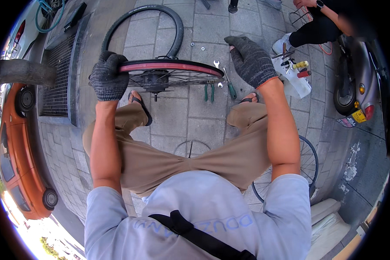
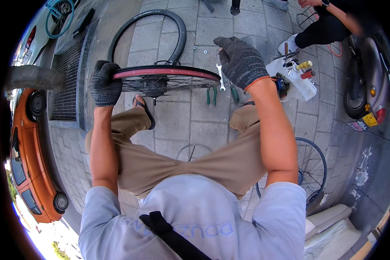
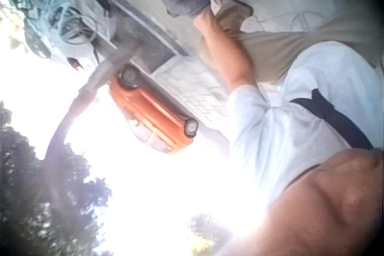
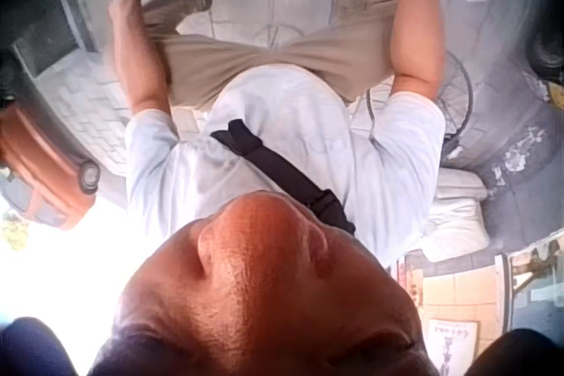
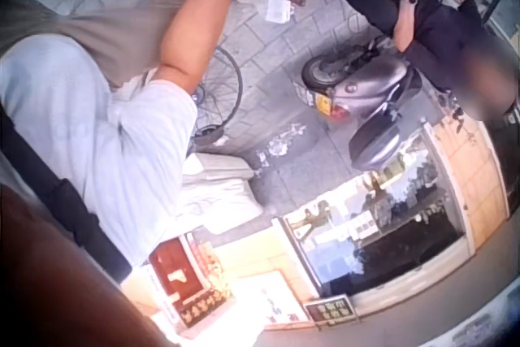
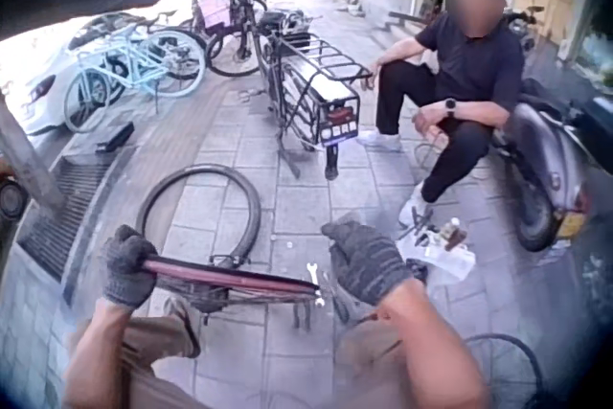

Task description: The person sits on the sidewalk and repairs a bicycle wheel. They use a wrench to loosen the axle nuts, remove the tire and inner tube, and then use a spoke wrench to adjust the wheel spokes.

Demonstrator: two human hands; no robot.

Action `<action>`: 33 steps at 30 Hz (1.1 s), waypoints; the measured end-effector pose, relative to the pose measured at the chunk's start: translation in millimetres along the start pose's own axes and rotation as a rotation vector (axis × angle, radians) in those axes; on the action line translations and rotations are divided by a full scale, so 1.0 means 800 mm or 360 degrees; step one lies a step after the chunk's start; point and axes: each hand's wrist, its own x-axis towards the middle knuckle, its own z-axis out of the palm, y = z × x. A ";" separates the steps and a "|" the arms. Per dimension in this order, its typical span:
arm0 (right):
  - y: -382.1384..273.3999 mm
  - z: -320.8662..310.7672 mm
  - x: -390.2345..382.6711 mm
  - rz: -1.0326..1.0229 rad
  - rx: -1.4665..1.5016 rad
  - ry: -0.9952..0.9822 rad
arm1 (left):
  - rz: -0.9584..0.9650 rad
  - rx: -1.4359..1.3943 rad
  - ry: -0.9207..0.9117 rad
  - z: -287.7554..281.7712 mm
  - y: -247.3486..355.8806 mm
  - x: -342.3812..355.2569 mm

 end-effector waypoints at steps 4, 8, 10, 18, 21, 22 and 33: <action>0.040 -0.025 -0.011 0.0210 -0.0263 0.0193 | 0.0030 -0.0138 0.0070 0.009 -0.005 -0.004; 0.065 -0.041 -0.022 0.0470 -0.0350 0.0273 | 0.0050 -0.0140 0.0039 0.009 -0.019 -0.005; 0.079 -0.043 -0.031 0.0534 -0.0379 0.0277 | 0.0061 -0.0171 0.0012 0.010 -0.021 -0.006; 0.124 -0.084 -0.053 0.0713 0.0060 0.1106 | 0.0090 -0.0208 -0.0077 0.013 -0.042 -0.013; 0.118 -0.115 -0.057 0.0876 0.0761 0.1560 | 0.0117 -0.0186 -0.0074 0.016 -0.041 -0.010; 0.117 -0.124 -0.061 0.0930 0.0852 0.1663 | 0.0114 -0.0179 -0.0086 0.015 -0.040 -0.009; 0.169 -0.153 -0.098 0.1206 0.1032 0.1995 | 0.0075 -0.0212 -0.0046 0.016 -0.021 -0.006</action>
